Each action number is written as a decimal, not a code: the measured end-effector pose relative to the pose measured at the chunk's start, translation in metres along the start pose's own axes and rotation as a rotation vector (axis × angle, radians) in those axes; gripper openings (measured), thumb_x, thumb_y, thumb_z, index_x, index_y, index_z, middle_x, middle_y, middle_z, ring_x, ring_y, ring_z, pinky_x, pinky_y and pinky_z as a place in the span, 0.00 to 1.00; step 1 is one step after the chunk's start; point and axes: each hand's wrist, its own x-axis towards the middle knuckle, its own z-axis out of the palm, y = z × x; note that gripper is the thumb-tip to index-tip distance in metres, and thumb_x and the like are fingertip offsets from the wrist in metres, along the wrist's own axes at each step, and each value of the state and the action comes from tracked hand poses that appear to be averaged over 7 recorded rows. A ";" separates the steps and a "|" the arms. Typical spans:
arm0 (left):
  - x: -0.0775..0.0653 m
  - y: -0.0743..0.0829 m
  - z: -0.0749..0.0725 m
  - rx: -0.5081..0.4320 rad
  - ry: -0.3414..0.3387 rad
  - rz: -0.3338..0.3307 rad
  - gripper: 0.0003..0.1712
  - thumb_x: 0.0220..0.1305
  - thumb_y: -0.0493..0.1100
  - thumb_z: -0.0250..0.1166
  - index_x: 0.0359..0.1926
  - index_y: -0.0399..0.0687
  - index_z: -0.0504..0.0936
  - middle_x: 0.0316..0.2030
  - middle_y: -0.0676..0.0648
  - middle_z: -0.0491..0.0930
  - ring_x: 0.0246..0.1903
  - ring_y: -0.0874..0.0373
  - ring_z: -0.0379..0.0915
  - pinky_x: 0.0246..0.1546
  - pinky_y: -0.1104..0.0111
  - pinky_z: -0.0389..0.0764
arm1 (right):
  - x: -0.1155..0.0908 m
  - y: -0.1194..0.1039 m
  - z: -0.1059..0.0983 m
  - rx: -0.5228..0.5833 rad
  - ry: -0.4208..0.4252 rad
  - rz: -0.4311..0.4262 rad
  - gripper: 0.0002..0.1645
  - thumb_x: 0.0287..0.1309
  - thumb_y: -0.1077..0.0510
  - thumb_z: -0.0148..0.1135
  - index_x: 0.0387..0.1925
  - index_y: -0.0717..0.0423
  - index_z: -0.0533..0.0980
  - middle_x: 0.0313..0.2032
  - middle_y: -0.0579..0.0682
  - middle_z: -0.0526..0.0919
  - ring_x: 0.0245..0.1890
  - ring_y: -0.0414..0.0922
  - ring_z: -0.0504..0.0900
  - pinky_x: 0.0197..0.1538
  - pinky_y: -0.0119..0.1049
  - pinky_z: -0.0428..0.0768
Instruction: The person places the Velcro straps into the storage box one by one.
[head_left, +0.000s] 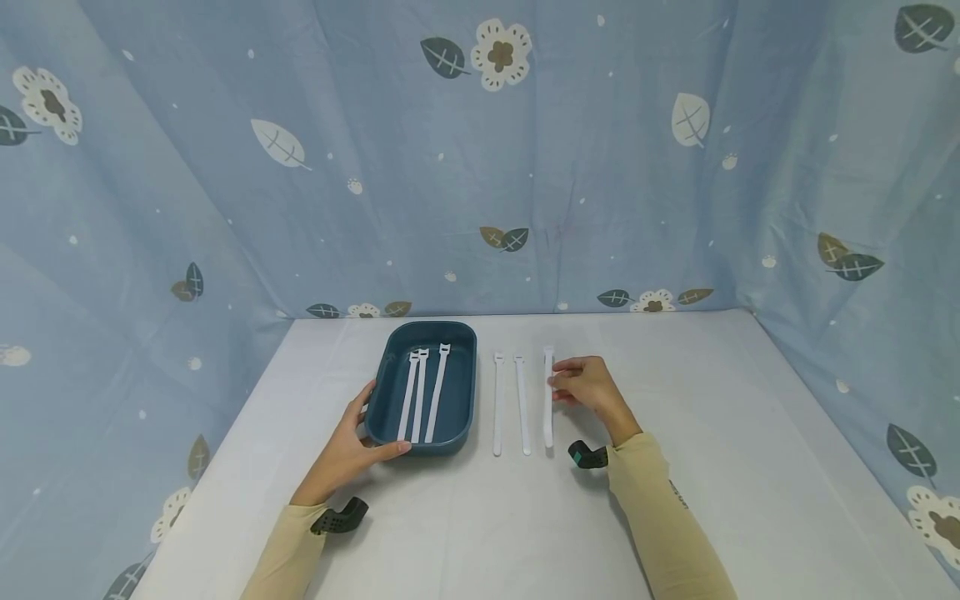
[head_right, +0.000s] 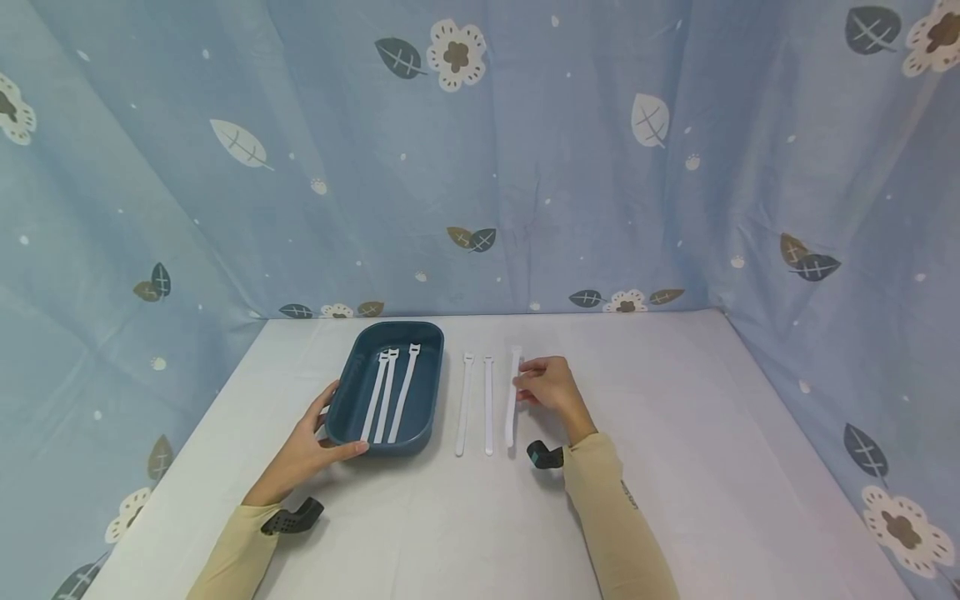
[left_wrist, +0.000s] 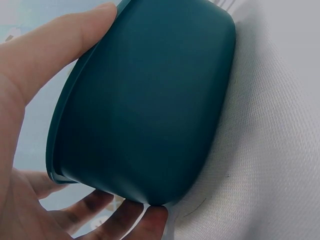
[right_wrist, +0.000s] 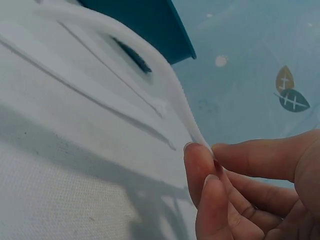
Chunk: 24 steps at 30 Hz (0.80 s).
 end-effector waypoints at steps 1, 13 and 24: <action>0.000 0.000 0.000 0.001 0.001 0.001 0.70 0.53 0.58 0.80 0.83 0.69 0.39 0.82 0.40 0.46 0.77 0.33 0.53 0.70 0.41 0.72 | 0.000 0.000 0.000 0.002 -0.003 -0.005 0.23 0.65 0.60 0.69 0.58 0.66 0.79 0.44 0.58 0.88 0.29 0.39 0.87 0.34 0.29 0.84; -0.002 0.000 0.000 0.001 0.004 -0.001 0.70 0.53 0.58 0.80 0.83 0.67 0.40 0.81 0.39 0.47 0.77 0.33 0.54 0.69 0.41 0.72 | -0.004 -0.005 -0.002 0.072 -0.026 -0.029 0.24 0.65 0.62 0.69 0.59 0.68 0.78 0.43 0.58 0.88 0.28 0.38 0.88 0.32 0.28 0.85; -0.001 0.000 0.001 -0.002 0.005 0.002 0.70 0.53 0.58 0.80 0.83 0.68 0.40 0.82 0.40 0.46 0.77 0.32 0.53 0.69 0.41 0.73 | -0.010 -0.017 -0.006 0.110 -0.043 -0.069 0.24 0.66 0.60 0.68 0.60 0.67 0.78 0.48 0.61 0.88 0.30 0.39 0.88 0.35 0.29 0.87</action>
